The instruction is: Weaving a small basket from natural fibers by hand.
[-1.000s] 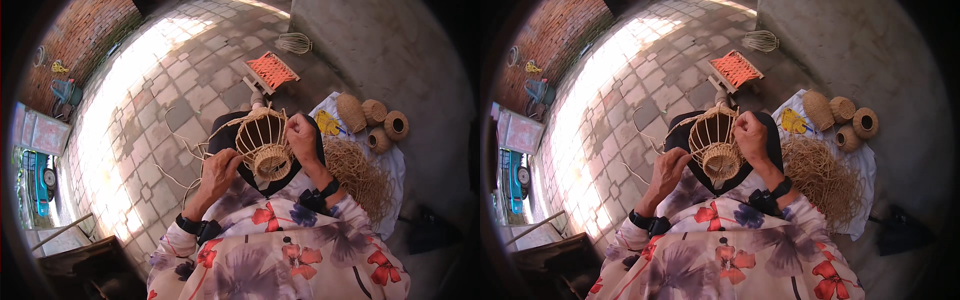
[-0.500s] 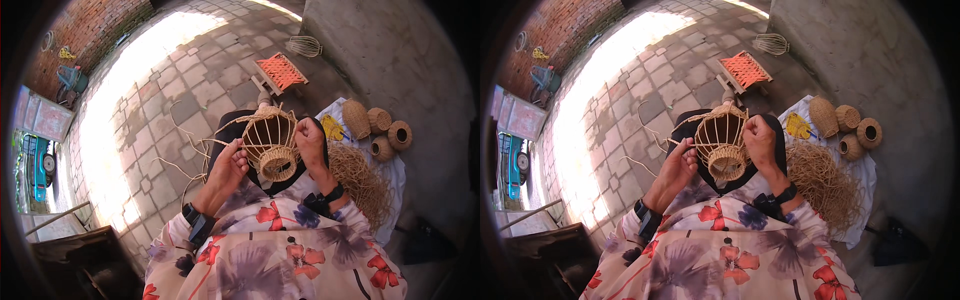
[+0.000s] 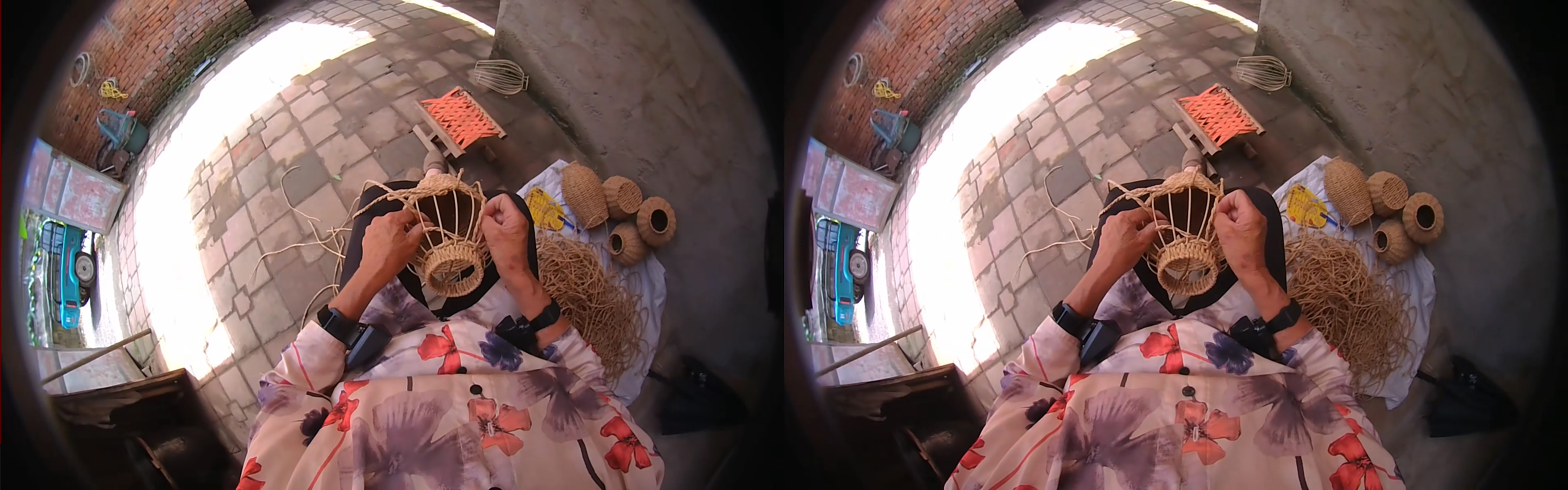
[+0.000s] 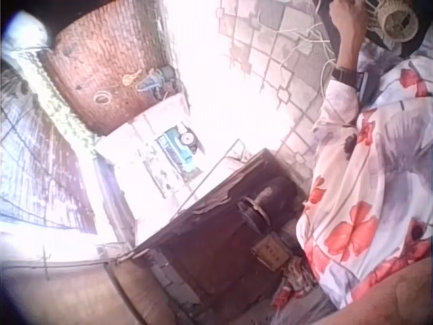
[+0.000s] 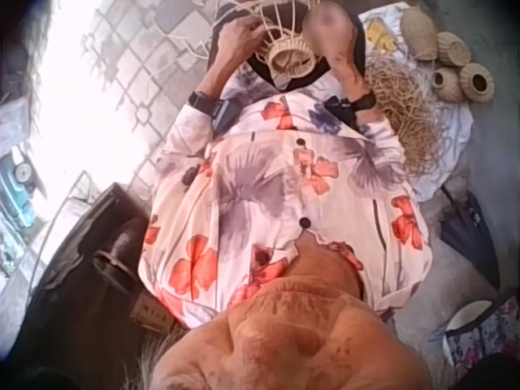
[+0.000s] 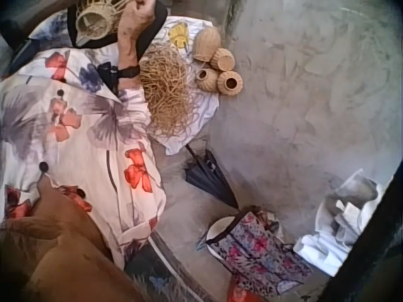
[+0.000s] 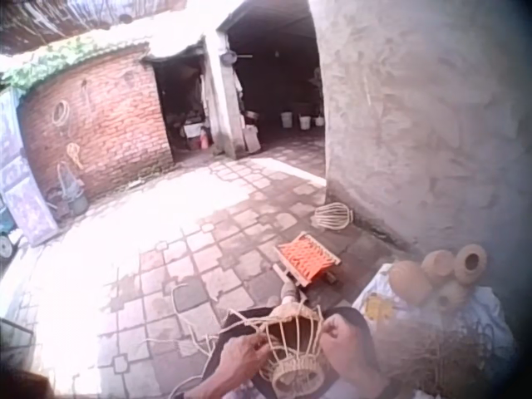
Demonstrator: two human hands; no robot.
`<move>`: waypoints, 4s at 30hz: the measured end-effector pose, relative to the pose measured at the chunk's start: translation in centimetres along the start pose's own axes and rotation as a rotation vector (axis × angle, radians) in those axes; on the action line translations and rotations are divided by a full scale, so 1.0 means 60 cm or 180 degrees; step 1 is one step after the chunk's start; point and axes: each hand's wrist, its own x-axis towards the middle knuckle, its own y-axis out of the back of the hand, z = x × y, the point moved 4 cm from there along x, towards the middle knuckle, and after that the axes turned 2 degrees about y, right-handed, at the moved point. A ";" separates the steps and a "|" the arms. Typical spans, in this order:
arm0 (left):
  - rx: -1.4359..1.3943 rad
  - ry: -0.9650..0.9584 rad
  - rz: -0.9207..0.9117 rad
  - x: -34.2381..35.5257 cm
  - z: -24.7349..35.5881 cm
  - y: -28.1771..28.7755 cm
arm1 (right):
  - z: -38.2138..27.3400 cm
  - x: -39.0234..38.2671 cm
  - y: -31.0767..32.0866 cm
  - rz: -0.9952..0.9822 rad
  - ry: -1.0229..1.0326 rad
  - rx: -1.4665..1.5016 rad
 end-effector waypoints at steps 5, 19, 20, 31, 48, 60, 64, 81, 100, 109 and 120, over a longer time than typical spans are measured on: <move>-0.0312 0.0097 0.0130 0.014 -0.035 -0.012 | 0.009 0.002 -0.005 -0.0004 -0.0088 0.0271; -0.5393 0.0937 -0.1011 -0.074 0.006 -0.010 | 0.022 0.016 0.007 0.0052 -0.0469 0.0679; -0.5529 0.1113 -0.1051 -0.076 0.002 -0.008 | 0.025 0.016 0.007 0.0044 -0.0469 0.0677; -0.4126 0.2039 -0.1408 -0.108 -0.060 -0.016 | 0.028 0.021 0.012 0.0087 -0.0681 0.1063; -0.2871 0.0707 -0.1330 -0.041 -0.034 0.007 | -0.066 0.028 0.027 -0.0254 0.0305 -0.0710; -0.5536 0.0850 -0.0935 -0.125 -0.102 0.020 | -0.089 0.042 -0.053 -0.1161 0.0025 -0.1698; -0.4941 0.1127 -0.0459 -0.103 -0.105 0.034 | -0.088 0.043 -0.048 -0.1058 0.0130 -0.1975; -0.0426 -0.0036 0.0207 0.025 0.027 0.013 | -0.066 0.022 -0.042 -0.0425 0.0427 -0.1545; -0.0445 -0.0057 -0.0196 0.017 0.035 0.002 | -0.007 0.009 -0.005 -0.0127 -0.0157 -0.0949; -0.3040 0.0859 -0.0978 -0.060 -0.053 0.014 | -0.021 0.007 -0.017 -0.0192 -0.0038 -0.0956; -0.4085 0.1938 0.0806 -0.033 -0.192 0.052 | -0.027 0.001 -0.017 -0.0196 0.0072 -0.0938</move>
